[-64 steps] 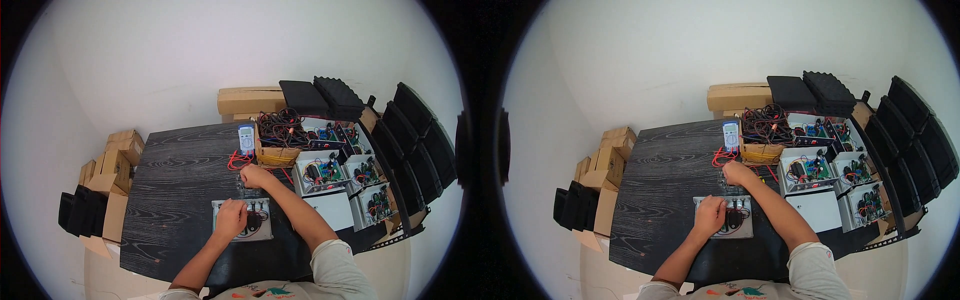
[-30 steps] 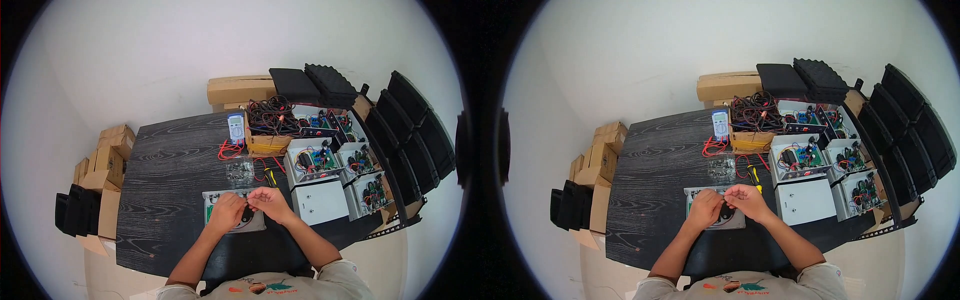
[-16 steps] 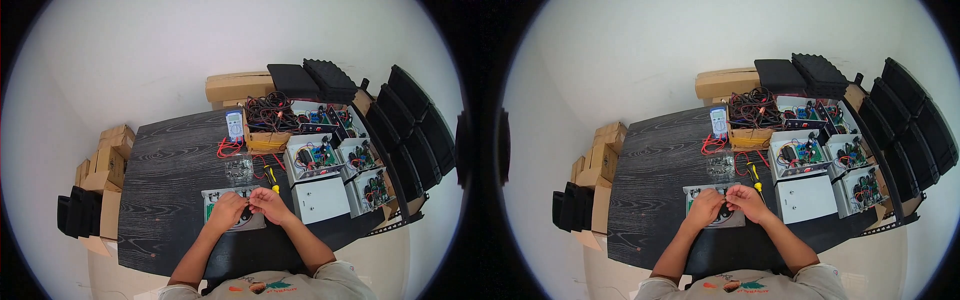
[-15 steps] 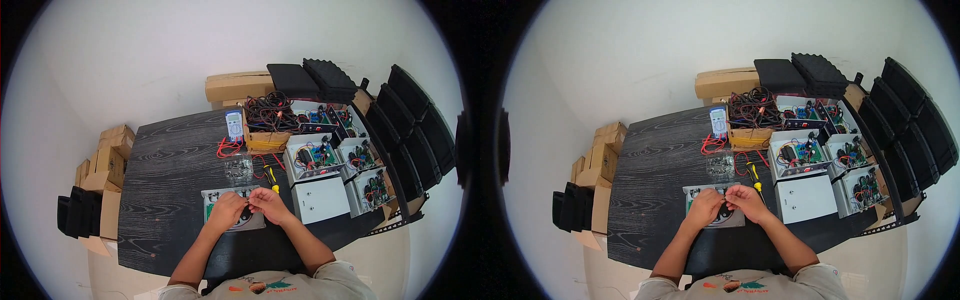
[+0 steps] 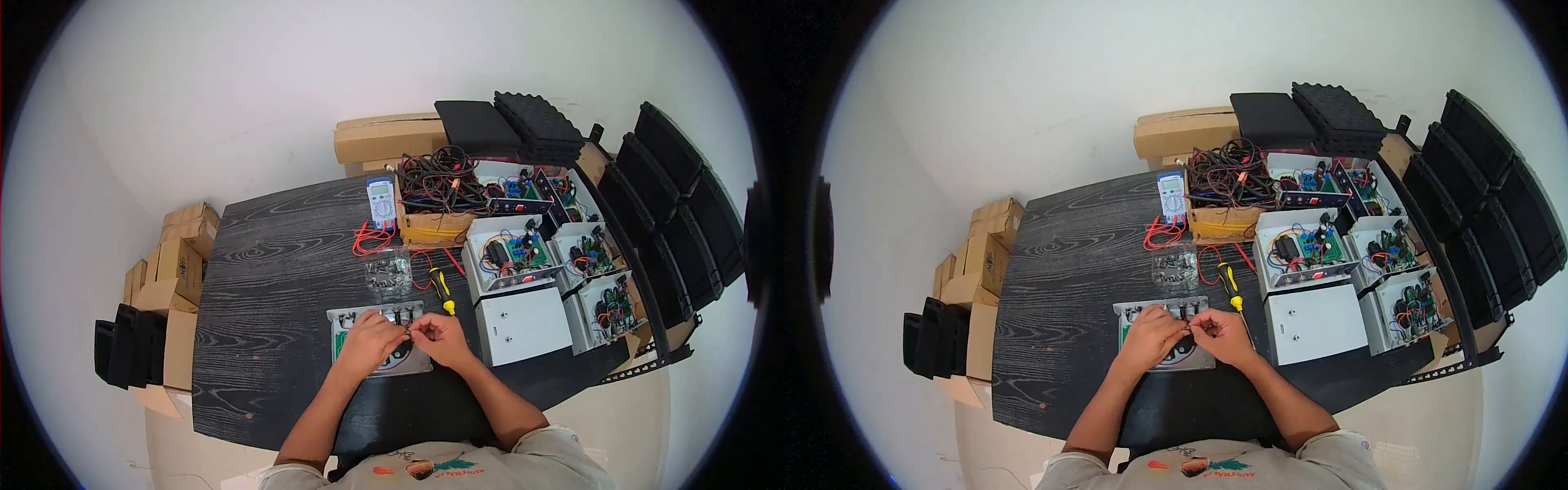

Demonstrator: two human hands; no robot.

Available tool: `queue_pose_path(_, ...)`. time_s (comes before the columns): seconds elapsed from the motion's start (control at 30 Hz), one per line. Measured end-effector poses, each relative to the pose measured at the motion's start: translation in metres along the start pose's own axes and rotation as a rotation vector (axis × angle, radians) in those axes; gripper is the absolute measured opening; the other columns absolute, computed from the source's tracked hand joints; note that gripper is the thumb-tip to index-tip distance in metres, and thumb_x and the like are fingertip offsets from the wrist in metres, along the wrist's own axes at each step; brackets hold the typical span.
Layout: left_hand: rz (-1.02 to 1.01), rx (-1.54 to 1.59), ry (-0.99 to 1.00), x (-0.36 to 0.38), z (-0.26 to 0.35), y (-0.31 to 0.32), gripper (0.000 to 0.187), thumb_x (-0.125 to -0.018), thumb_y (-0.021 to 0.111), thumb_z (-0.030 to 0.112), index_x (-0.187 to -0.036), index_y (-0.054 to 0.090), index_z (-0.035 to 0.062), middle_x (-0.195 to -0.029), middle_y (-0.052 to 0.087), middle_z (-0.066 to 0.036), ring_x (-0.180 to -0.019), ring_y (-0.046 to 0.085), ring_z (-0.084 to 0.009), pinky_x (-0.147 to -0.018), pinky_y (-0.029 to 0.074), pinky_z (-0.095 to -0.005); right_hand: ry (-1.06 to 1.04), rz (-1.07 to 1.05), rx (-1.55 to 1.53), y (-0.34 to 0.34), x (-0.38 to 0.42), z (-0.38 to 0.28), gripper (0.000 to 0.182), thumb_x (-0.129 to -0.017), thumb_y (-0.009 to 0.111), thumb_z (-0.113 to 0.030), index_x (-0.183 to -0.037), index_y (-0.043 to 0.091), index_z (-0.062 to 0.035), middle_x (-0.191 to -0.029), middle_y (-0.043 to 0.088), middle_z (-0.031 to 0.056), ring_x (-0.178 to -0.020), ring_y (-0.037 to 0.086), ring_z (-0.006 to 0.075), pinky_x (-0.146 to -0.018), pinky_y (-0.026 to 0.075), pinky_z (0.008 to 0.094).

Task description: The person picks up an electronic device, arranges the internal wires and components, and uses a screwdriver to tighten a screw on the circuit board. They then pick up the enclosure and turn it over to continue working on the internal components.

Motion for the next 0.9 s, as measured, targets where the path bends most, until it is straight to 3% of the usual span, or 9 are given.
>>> queue_pose_path(0.17,0.094,-0.008,-0.078,0.004,-0.010,-0.007,0.015,-0.085,0.083,0.018,-0.096,0.079,0.0084,-0.088,0.074,-0.006,-0.089,0.071,-0.0250,-0.107,0.052,-0.0485,0.087,-0.009,-0.277,0.008,0.002,0.017,0.012,-0.100,0.071,-0.001,-0.111,0.069,0.0009,-0.101,0.074,0.0055,-0.086,0.070,0.0106,-0.078,0.060,0.0275)
queue_pose_path(0.27,0.220,0.010,-0.017,0.010,-0.007,-0.014,0.015,-0.083,0.084,0.017,-0.096,0.080,0.0097,-0.093,0.077,-0.005,-0.091,0.073,-0.0217,-0.107,0.053,-0.0494,0.182,0.016,-0.418,0.015,0.003,0.024,0.011,-0.101,0.070,-0.001,-0.112,0.068,0.0002,-0.102,0.074,0.0069,-0.086,0.071,0.0123,-0.078,0.060,0.0285)
queue_pose_path(0.4,0.213,-0.074,0.034,0.010,0.002,-0.016,0.016,-0.081,0.085,0.014,-0.097,0.081,0.0111,-0.096,0.078,-0.004,-0.094,0.074,-0.0195,-0.108,0.053,-0.0501,0.330,0.041,-0.584,0.021,0.007,0.027,0.014,-0.102,0.071,-0.006,-0.115,0.069,-0.0010,-0.103,0.075,0.0062,-0.086,0.071,0.0126,-0.077,0.059,0.0268)
queue_pose_path(0.5,0.191,-0.091,0.056,0.006,0.006,-0.015,0.018,-0.080,0.085,0.012,-0.097,0.081,0.0118,-0.095,0.078,-0.003,-0.095,0.074,-0.0197,-0.108,0.052,-0.0505,0.402,0.029,-0.595,0.023,0.010,0.031,0.019,-0.103,0.071,-0.010,-0.120,0.070,-0.0017,-0.104,0.075,0.0050,-0.085,0.070,0.0120,-0.076,0.058,0.0252)
queue_pose_path(0.9,0.171,-0.146,-0.038,0.005,0.003,-0.015,0.020,-0.080,0.085,0.015,-0.100,0.080,0.0164,-0.110,0.077,0.004,-0.112,0.069,-0.0200,-0.118,0.040,-0.0616,0.227,-0.024,-0.245,0.014,0.006,0.017,0.023,-0.104,0.071,-0.013,-0.123,0.073,0.0000,-0.098,0.075,0.0025,-0.080,0.066,0.0081,-0.071,0.053,0.0242)
Point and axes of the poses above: each hand's wrist, its own x-axis away from the middle knuckle, its own y-axis out of the palm, z = x × y, the point moved 10 cm from there along -x, towards the middle knuckle
